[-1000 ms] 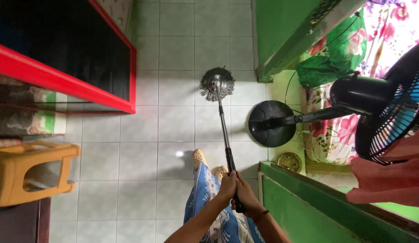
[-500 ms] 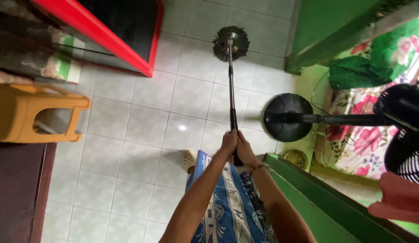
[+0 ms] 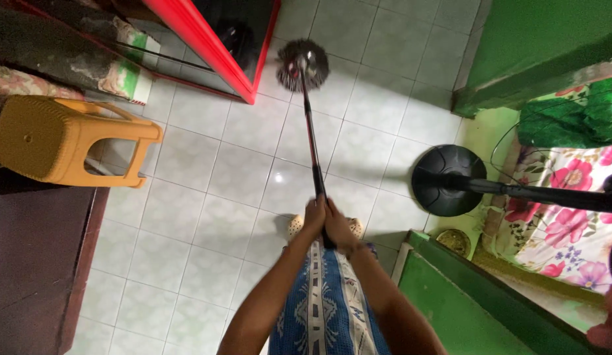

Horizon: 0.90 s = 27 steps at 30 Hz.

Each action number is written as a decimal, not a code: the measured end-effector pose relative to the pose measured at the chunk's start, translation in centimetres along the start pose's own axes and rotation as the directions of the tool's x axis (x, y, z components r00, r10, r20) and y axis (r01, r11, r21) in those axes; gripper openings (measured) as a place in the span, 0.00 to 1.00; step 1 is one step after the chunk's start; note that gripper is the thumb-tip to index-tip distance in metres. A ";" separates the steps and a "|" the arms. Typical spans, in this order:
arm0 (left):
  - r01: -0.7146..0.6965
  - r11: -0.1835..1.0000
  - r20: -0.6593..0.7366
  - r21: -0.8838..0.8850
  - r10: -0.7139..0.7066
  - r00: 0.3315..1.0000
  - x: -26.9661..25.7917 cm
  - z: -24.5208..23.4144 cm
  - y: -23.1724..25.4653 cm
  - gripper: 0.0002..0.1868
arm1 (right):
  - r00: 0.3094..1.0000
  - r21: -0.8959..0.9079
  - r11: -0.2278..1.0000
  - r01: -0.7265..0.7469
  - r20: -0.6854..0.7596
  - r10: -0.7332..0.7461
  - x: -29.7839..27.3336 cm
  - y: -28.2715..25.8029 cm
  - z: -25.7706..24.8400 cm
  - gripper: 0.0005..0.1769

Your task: Mop the tiled floor of a house using a spin mop and bucket of soapy water.

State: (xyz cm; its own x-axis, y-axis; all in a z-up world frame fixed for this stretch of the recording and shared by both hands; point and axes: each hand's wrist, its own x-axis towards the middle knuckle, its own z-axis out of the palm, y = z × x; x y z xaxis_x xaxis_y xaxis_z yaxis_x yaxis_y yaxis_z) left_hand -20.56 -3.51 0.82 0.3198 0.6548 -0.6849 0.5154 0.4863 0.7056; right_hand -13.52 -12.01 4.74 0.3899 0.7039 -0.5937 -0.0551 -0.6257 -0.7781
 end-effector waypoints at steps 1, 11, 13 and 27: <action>-0.066 0.998 -0.002 0.011 0.066 0.998 3.6 -0.3 -0.4 0.30 | 0.983 -0.155 0.972 0.179 -0.016 -0.183 3.6 1.9 0.6 0.30; -0.017 0.999 0.057 0.038 0.015 0.998 2.5 -2.5 -0.6 0.33 | 0.958 -0.099 0.955 0.279 -0.037 -0.284 -1.6 -6.8 1.3 0.26; 0.146 0.989 0.040 -0.008 -0.146 0.989 -4.7 -2.7 -2.0 0.31 | 0.948 0.170 0.939 -0.299 0.161 0.273 -9.7 -13.9 1.1 0.29; 0.020 0.993 -0.011 0.116 -0.018 1.000 1.2 -5.9 -4.4 0.31 | 0.994 0.211 0.973 -0.099 -0.015 0.104 -3.8 -5.3 6.9 0.27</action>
State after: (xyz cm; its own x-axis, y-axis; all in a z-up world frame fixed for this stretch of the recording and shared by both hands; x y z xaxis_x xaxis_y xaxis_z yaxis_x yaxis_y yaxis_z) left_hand -27.09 -1.47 -2.06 0.3012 0.6522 -0.6956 0.6103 0.4287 0.6662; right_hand -21.05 -9.04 9.75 0.3957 0.6299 -0.6683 -0.2857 -0.6071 -0.7415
